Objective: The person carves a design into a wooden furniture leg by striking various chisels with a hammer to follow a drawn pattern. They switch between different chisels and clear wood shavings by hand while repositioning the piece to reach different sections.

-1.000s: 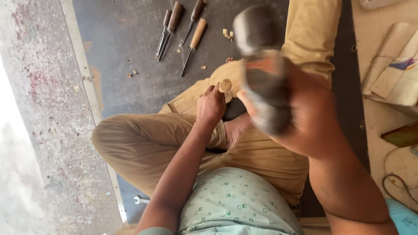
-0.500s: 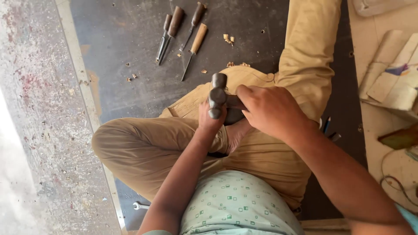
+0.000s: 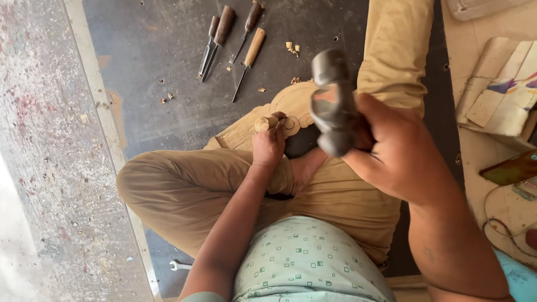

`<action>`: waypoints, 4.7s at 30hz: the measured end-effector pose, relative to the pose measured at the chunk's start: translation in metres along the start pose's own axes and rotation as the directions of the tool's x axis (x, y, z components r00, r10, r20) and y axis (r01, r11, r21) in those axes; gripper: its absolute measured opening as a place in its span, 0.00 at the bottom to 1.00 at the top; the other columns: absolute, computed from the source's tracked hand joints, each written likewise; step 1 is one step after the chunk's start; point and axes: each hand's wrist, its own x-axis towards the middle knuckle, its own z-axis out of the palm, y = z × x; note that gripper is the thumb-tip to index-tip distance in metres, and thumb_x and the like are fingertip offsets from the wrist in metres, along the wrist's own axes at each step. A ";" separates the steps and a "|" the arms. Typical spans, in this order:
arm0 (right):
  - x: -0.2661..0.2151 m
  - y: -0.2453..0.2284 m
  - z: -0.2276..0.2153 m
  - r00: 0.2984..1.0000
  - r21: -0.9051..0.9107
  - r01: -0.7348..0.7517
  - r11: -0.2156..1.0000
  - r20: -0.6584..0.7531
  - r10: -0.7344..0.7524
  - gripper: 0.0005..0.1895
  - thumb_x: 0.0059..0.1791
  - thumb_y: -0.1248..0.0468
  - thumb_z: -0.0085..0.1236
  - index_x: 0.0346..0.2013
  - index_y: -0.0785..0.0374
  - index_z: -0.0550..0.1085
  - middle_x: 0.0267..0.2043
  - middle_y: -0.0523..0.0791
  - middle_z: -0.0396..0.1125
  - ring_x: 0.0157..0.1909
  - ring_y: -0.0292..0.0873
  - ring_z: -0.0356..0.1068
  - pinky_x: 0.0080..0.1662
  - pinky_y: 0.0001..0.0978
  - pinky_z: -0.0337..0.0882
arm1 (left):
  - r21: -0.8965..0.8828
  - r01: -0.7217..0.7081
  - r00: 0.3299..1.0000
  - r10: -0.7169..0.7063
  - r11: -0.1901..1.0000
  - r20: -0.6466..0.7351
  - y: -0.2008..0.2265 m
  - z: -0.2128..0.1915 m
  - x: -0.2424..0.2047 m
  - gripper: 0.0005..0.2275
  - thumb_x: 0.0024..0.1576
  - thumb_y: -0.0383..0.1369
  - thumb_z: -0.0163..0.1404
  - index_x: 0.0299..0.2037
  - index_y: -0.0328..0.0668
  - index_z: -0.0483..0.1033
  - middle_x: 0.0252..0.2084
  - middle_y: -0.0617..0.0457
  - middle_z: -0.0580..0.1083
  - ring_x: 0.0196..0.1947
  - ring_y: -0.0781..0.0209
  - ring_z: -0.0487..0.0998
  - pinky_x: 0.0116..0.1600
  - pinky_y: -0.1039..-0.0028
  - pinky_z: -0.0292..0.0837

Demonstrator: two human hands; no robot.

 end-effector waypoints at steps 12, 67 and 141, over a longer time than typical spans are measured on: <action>0.038 0.025 0.050 0.987 -0.368 0.052 0.929 0.162 0.009 0.13 0.45 0.65 0.63 0.42 0.62 0.72 0.27 0.50 0.72 0.29 0.52 0.74 0.32 0.45 0.71 | 0.051 0.188 0.976 -0.192 0.981 0.102 -0.028 0.032 0.003 0.05 0.58 0.33 0.54 0.41 0.43 0.78 0.35 0.39 0.79 0.35 0.37 0.80 0.37 0.56 0.76; 0.043 -0.042 0.010 0.995 -0.136 0.019 0.991 -0.097 -0.032 0.11 0.51 0.64 0.63 0.37 0.62 0.67 0.26 0.42 0.66 0.24 0.37 0.66 0.29 0.32 0.65 | -0.282 -0.165 0.890 0.265 0.945 0.370 -0.033 -0.017 0.062 0.08 0.58 0.26 0.53 0.46 0.45 0.80 0.43 0.42 0.78 0.39 0.41 0.80 0.42 0.58 0.76; 0.065 0.029 0.076 0.836 -0.643 -0.289 0.709 0.191 0.514 0.13 0.49 0.59 0.63 0.39 0.62 0.69 0.27 0.52 0.72 0.32 0.58 0.74 0.35 0.51 0.72 | -0.509 -0.336 0.433 0.610 0.792 0.664 -0.062 0.003 0.113 0.10 0.52 0.22 0.53 0.43 0.38 0.75 0.44 0.42 0.78 0.46 0.42 0.80 0.51 0.59 0.76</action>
